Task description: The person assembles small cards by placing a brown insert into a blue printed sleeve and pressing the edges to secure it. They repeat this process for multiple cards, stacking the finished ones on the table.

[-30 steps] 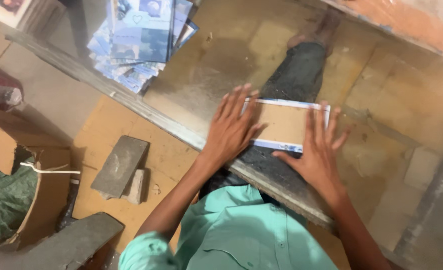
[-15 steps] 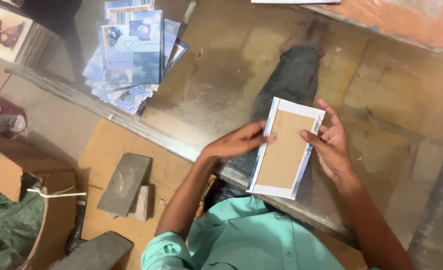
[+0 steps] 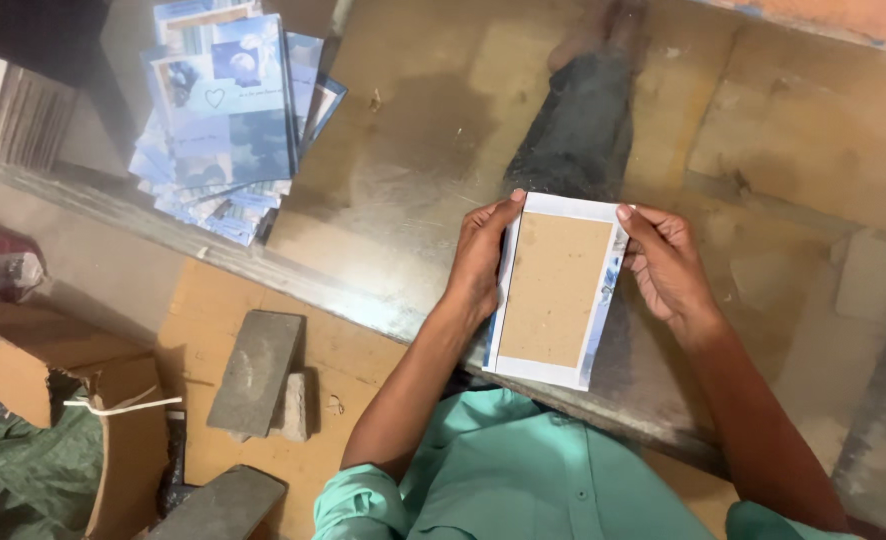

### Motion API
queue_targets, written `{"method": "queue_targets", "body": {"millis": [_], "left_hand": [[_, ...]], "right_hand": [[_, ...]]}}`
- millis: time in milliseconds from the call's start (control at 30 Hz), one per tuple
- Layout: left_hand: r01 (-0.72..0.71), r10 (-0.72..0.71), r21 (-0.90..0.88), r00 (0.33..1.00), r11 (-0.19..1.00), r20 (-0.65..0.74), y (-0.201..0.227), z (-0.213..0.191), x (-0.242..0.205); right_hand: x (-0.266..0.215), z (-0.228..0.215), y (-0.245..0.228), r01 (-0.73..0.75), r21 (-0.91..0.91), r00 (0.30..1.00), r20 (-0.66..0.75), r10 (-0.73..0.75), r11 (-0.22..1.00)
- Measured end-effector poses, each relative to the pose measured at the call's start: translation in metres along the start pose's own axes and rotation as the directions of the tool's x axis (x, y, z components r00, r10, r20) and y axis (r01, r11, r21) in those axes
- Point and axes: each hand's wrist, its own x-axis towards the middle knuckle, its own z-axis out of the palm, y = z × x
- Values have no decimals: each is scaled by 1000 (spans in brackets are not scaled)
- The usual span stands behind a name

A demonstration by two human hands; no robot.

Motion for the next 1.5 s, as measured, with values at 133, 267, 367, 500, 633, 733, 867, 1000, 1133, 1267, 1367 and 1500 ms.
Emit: {"method": "queue_targets", "body": {"millis": [133, 267, 367, 500, 633, 733, 867, 1000, 1133, 1267, 1367, 1500], "left_hand": [[42, -43, 20, 997, 999, 57, 11, -2, -1], [30, -43, 98, 990, 995, 134, 17, -10, 6], [-337, 228, 410, 929, 848, 292, 22, -13, 13], [-671, 374, 691, 734, 268, 567, 52, -12, 0], [-613, 30, 785, 790, 96, 613, 64, -5, -11], [-651, 12, 757, 759, 56, 651, 52, -12, -14], [-691, 105, 722, 720, 29, 686, 37, -27, -12], [-722, 166, 689, 672, -71, 721, 24, -33, -17], [-604, 121, 794, 795, 69, 595, 28, -28, -16], [-231, -123, 781, 923, 580, 365, 65, -18, 24], [-714, 519, 486, 700, 505, 490, 88, -4, 49], [-589, 734, 788, 452, -182, 507, 42, 17, 87]], "right_hand": [[3, -1, 1, -17, -31, 1000, -12, 17, 999], [8, 2, -1, 49, -87, 998, 29, -46, 995], [5, 10, -14, 207, -266, 976, 117, -181, 942], [-10, 38, -19, 526, -718, 814, 269, -515, 457], [-21, 48, -18, 461, -875, 744, 291, -601, 147], [-21, 47, -17, 458, -857, 789, 270, -551, 236], [-19, 46, -34, 537, -787, 814, 390, -430, 304], [-17, 50, -43, 672, -715, 739, 627, -247, 192], [-31, 50, -35, 608, -771, 794, 581, -178, 193], [-46, 51, -31, 581, -789, 812, 548, -201, 199], [-36, 56, -34, 573, -787, 817, 528, -232, 227], [-44, 43, -16, 518, -794, 853, 450, -266, 317]]}}
